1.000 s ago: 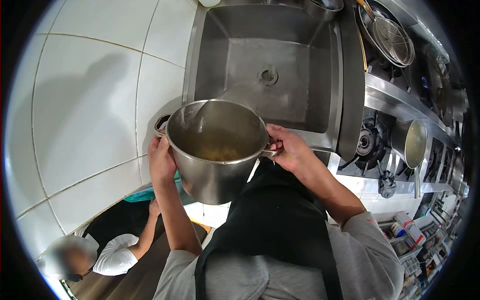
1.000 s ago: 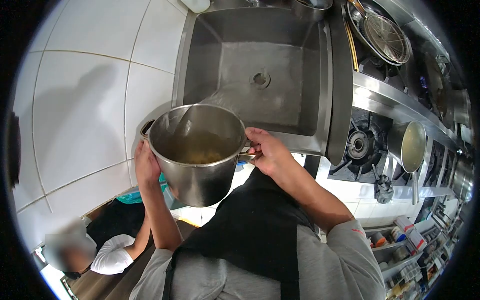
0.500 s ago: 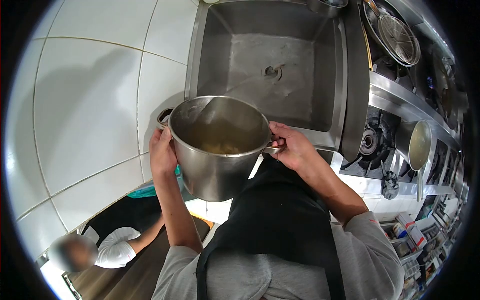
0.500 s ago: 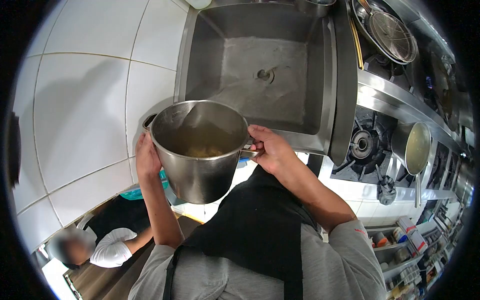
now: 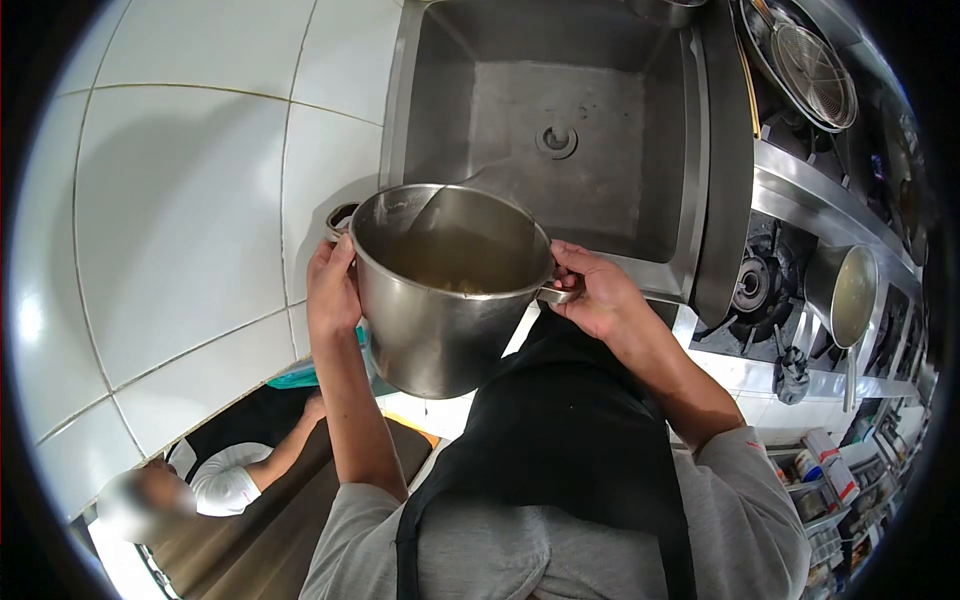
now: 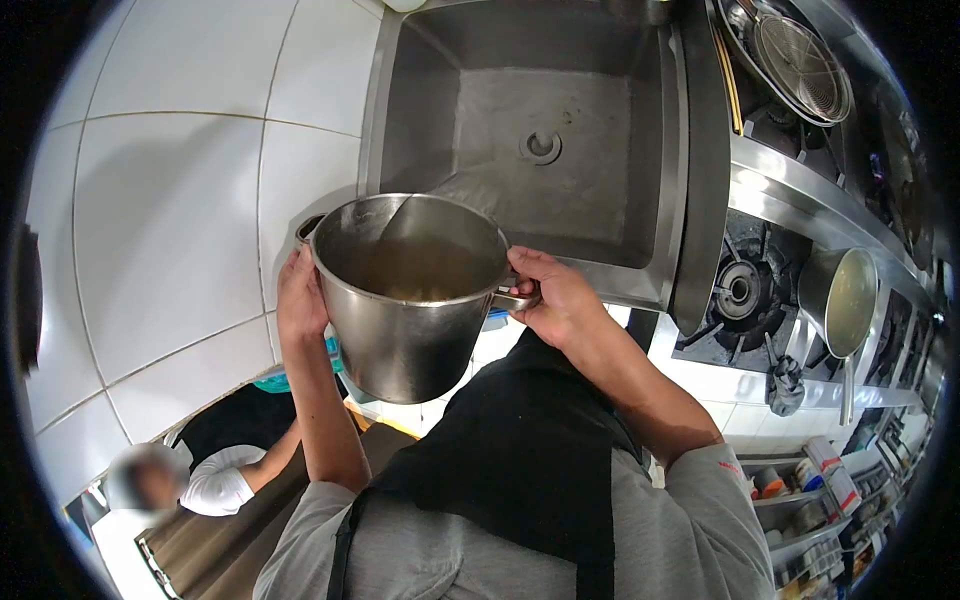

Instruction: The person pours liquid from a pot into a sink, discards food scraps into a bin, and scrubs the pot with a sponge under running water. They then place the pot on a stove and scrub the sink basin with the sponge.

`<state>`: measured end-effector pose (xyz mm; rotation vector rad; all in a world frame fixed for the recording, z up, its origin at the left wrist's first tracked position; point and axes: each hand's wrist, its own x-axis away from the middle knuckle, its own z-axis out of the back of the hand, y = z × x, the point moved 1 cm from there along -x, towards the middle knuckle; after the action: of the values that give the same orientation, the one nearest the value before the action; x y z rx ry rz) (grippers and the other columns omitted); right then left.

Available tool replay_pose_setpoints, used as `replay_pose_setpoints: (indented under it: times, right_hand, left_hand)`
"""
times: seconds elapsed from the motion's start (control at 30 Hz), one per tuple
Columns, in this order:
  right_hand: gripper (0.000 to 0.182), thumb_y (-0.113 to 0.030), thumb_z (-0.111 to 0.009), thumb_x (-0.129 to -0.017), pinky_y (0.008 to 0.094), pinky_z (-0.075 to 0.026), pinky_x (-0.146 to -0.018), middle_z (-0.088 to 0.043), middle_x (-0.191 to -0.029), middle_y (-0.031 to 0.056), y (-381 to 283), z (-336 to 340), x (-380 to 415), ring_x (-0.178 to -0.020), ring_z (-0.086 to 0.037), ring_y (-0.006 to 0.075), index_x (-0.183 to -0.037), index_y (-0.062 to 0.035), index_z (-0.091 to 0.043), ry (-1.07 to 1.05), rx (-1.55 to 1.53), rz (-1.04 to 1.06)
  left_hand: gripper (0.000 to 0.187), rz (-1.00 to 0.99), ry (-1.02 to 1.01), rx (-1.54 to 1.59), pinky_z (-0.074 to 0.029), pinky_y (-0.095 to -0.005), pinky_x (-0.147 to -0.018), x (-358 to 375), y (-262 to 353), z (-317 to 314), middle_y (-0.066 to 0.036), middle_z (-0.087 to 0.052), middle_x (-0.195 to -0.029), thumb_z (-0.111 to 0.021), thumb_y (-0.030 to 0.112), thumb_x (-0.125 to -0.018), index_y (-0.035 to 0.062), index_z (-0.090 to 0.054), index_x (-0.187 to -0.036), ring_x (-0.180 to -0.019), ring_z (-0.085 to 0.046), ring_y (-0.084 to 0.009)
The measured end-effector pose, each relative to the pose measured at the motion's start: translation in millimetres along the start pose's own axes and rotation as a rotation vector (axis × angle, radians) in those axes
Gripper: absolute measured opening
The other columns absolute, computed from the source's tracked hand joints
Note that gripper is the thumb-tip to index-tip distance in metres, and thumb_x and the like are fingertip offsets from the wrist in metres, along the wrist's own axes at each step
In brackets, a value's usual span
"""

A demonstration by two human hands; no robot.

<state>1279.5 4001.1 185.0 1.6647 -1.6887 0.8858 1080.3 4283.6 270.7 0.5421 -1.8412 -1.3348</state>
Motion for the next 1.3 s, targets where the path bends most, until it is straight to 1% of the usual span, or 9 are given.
replay_pose_setpoints:
  times: [0.1, 0.2, 0.3, 0.5, 0.6, 0.7, 0.8, 0.9, 1.3]
  right_hand:
    - [0.005, -0.023, -0.068, -0.098, 0.0341, -0.042, -0.074, -0.048, -0.074, -0.0069, 0.4, 6.9, -5.7, -0.07, -0.045, 0.0098, -0.099, -0.018, -0.066, -0.076, -0.044, -0.017]
    - [0.005, -0.022, -0.069, -0.098, 0.0359, -0.043, -0.074, -0.05, -0.077, -0.0062, -2.5, 7.1, -4.6, -0.072, -0.045, 0.0102, -0.099, -0.0177, -0.067, -0.037, -0.052, -0.027]
    - [0.006, -0.022, -0.07, -0.097, 0.0364, -0.042, -0.076, -0.051, -0.078, -0.0057, -4.9, 7.1, -4.6, -0.073, -0.046, 0.0103, -0.1, -0.0173, -0.067, -0.051, -0.055, -0.031]
    - [0.007, -0.022, -0.071, -0.096, 0.0365, -0.04, -0.083, -0.051, -0.08, -0.0049, -8.7, 7.4, -4.3, -0.075, -0.047, 0.0104, -0.1, -0.0168, -0.068, -0.021, -0.057, -0.058]
    - [0.008, -0.023, -0.071, -0.096, 0.0376, -0.041, -0.083, -0.051, -0.079, -0.0049, -9.9, 6.9, -4.1, -0.074, -0.047, 0.0113, -0.098, -0.0172, -0.068, -0.025, -0.059, -0.054]
    - [0.009, -0.025, -0.072, -0.095, 0.0369, -0.041, -0.08, -0.051, -0.078, -0.0049, -9.6, 10.5, -6.0, -0.073, -0.047, 0.0117, -0.096, -0.0175, -0.067, -0.03, -0.054, -0.057]
    - [0.011, -0.026, -0.072, -0.095, 0.0365, -0.04, -0.078, -0.051, -0.078, -0.005, -10.5, 13.4, -7.8, -0.073, -0.047, 0.0118, -0.094, -0.0176, -0.066, -0.085, -0.041, -0.052]
    - [0.011, -0.026, -0.072, -0.095, 0.0362, -0.04, -0.078, -0.051, -0.078, -0.0049, -10.2, 13.7, -7.7, -0.073, -0.047, 0.0118, -0.093, -0.0176, -0.066, -0.07, -0.051, -0.045]
    - [0.009, -0.023, -0.072, -0.095, 0.0357, -0.042, -0.081, -0.053, -0.082, -0.0034, -12.3, 13.4, 0.5, -0.079, -0.049, 0.0122, -0.096, -0.0145, -0.069, -0.03, -0.089, -0.075]
  left_hand:
    - [0.052, 0.023, 0.015, -0.059, -0.044, -0.0359, -0.106, -3.6, 5.9, -9.1, -0.01, -0.068, -0.125, -0.074, 0.031, -0.096, -0.0024, -0.058, -0.132, -0.117, -0.061, -0.0205]
    - [0.053, 0.03, 0.037, -0.088, -0.044, -0.0355, -0.106, -5.8, 7.4, -13.3, -0.009, -0.068, -0.125, -0.075, 0.033, -0.095, -0.002, -0.058, -0.132, -0.117, -0.06, -0.0202]
    - [0.054, 0.038, 0.042, -0.093, -0.043, -0.0351, -0.105, -10.3, 5.3, -11.1, -0.009, -0.068, -0.124, -0.076, 0.033, -0.094, -0.0013, -0.058, -0.131, -0.116, -0.06, -0.0196]
    - [0.051, 0.073, 0.027, -0.094, -0.042, -0.0348, -0.105, -17.3, 6.7, -14.6, -0.008, -0.068, -0.122, -0.075, 0.032, -0.094, -0.0007, -0.059, -0.13, -0.115, -0.059, -0.019]
    - [0.05, 0.084, 0.026, -0.084, -0.042, -0.0349, -0.105, -21.5, 5.8, -15.2, -0.008, -0.068, -0.122, -0.075, 0.032, -0.095, -0.0005, -0.06, -0.13, -0.115, -0.059, -0.019]
    - [0.047, 0.091, 0.039, -0.095, -0.043, -0.034, -0.104, -22.1, 8.7, -22.3, -0.007, -0.068, -0.121, -0.074, 0.031, -0.095, -0.0002, -0.06, -0.129, -0.114, -0.059, -0.0182]
    - [0.044, 0.092, 0.052, -0.085, -0.044, -0.033, -0.103, -22.2, 9.8, -24.9, -0.007, -0.068, -0.12, -0.074, 0.029, -0.096, 0.0003, -0.061, -0.127, -0.113, -0.059, -0.0173]
    - [0.043, 0.1, 0.043, -0.072, -0.045, -0.0325, -0.101, -23.7, 9.8, -26.7, -0.006, -0.068, -0.118, -0.074, 0.028, -0.096, 0.001, -0.061, -0.126, -0.113, -0.059, -0.0167]
    - [0.044, 0.108, 0.061, -0.138, -0.046, -0.0309, -0.096, -27.2, 14.6, -40.5, -0.007, -0.068, -0.115, -0.074, 0.032, -0.096, 0.0003, -0.062, -0.124, -0.108, -0.059, -0.0167]
